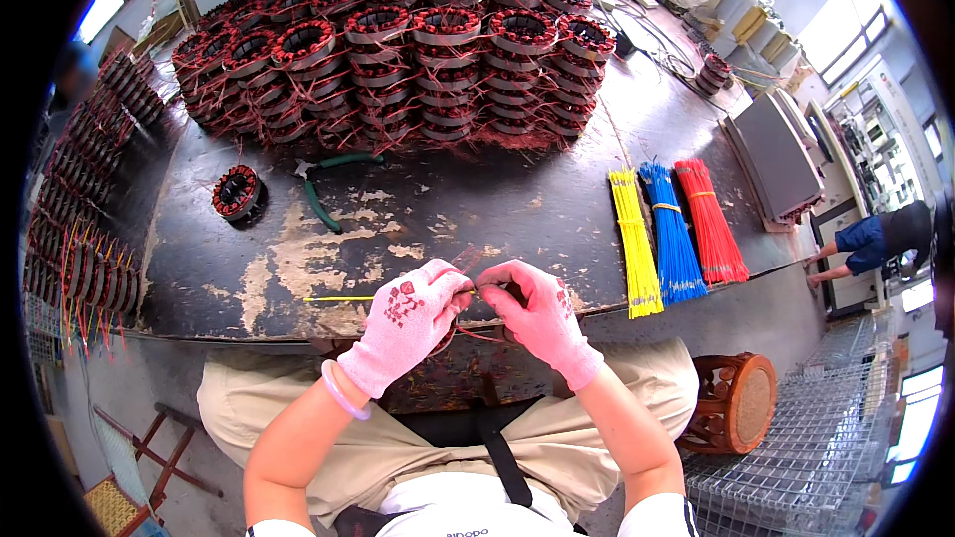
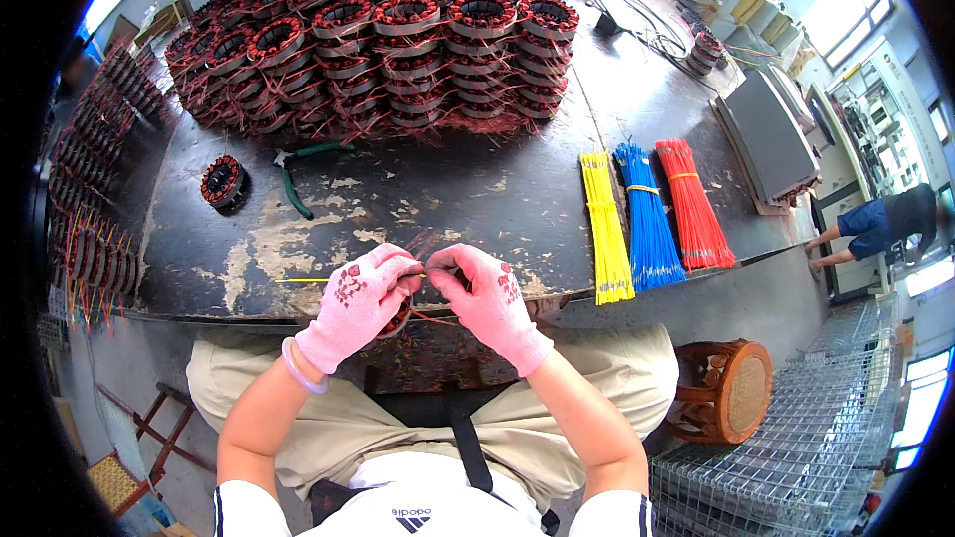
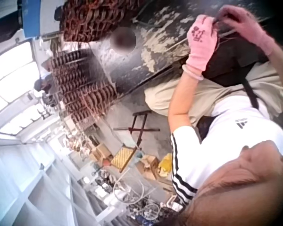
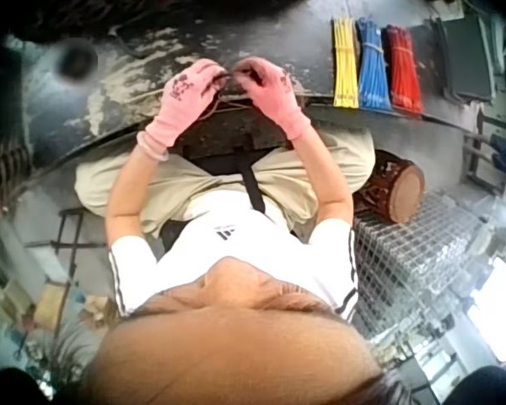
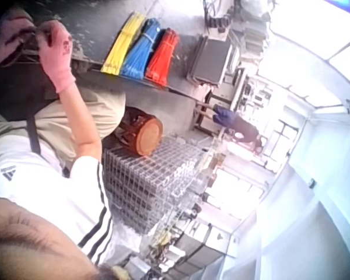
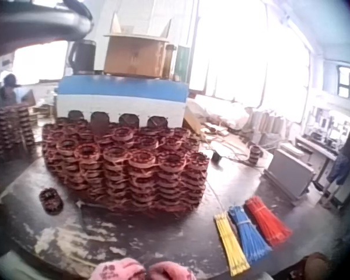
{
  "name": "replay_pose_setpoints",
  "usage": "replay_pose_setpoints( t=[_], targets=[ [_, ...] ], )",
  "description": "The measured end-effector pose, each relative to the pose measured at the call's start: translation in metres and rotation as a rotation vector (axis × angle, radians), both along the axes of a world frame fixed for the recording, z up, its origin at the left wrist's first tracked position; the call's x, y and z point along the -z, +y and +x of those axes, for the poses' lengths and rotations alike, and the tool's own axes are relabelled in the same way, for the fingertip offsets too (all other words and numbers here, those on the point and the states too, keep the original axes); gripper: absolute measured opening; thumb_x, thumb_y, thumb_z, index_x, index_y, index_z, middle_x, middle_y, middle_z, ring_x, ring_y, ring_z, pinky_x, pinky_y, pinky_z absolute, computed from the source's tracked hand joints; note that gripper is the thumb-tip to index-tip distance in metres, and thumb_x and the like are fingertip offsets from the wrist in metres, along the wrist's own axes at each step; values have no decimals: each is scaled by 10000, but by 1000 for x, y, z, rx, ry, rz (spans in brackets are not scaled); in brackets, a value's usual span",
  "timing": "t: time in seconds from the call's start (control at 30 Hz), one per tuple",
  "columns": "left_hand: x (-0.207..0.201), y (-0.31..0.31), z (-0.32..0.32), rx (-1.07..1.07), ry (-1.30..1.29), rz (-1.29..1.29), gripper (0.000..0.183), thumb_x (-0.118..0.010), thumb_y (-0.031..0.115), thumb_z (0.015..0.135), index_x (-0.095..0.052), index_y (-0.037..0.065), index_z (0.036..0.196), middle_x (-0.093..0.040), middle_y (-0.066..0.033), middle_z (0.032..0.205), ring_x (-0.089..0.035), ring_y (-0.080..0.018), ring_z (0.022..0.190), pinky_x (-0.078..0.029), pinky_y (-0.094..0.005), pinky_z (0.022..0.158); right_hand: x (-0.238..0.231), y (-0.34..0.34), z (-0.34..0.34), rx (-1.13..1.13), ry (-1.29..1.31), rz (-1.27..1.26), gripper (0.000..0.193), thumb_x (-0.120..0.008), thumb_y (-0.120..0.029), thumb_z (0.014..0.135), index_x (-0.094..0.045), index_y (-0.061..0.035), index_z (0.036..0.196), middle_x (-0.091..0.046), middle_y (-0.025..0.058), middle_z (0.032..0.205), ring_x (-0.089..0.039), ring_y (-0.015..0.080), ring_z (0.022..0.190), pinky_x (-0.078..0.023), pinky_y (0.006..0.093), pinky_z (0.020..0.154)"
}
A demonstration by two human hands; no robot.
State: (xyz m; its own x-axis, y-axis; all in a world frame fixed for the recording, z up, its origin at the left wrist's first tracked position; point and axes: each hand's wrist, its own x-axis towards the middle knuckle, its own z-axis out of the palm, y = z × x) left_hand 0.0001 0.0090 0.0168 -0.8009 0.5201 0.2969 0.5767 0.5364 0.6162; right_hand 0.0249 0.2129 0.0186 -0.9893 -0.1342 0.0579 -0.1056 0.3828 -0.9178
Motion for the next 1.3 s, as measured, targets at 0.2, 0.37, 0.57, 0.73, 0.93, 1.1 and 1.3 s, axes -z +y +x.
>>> replay_pose_setpoints(
  t=[0.2,0.37,0.57,0.73,0.93,1.1,1.3],
  targets=[
    [5,6,4,-50,2,25,136,-682,123,902,-708,68,1023,-678,-102,1019,-685,-323,892,-548,-401,743,-5,2,-4,-49,-87,-87,133,-641,-51,962,-644,-17,1091,-631,-20,825,-497,19,639,-411,222,527],
    [10,9,6,-53,17,39,130,-714,110,867,-712,66,989,-686,-91,996,-689,-314,875,-551,-399,734,-7,5,-9,-71,-151,-66,130,-640,-103,974,-636,-21,1074,-614,-22,818,-504,23,651,-412,226,533],
    [12,12,4,-16,37,67,116,-712,73,834,-709,61,949,-690,-81,963,-694,-299,861,-554,-388,726,23,17,-20,-26,-422,-258,230,-690,-154,926,-642,-18,1105,-698,63,962,-619,81,770,-520,278,701],
    [12,10,4,-17,17,89,106,-711,79,838,-681,70,938,-672,-77,936,-683,-301,849,-556,-395,713,-4,11,2,-26,382,469,358,-761,-146,848,-673,-53,1182,-728,95,1083,-712,227,887,-573,345,764],
    [13,10,2,-11,2,81,121,-704,68,836,-679,71,955,-670,-87,938,-678,-309,866,-556,-404,738,23,12,-2,-138,168,386,151,-661,-209,936,-687,-81,1012,-716,65,925,-684,224,765,-549,372,708],
    [16,6,3,11,24,75,126,-695,55,830,-667,72,951,-668,-81,940,-678,-309,860,-558,-409,732,0,20,-12,-229,-605,-174,171,-639,-172,956,-694,-48,1060,-651,60,805,-633,155,749,-519,311,696],
    [14,8,2,-13,3,100,148,-690,21,813,-676,58,955,-684,-83,936,-687,-309,837,-556,-394,724,0,16,-1,-224,512,559,247,-732,-110,855,-689,-81,1097,-690,97,1097,-689,302,895,-538,350,718]
  ],
)
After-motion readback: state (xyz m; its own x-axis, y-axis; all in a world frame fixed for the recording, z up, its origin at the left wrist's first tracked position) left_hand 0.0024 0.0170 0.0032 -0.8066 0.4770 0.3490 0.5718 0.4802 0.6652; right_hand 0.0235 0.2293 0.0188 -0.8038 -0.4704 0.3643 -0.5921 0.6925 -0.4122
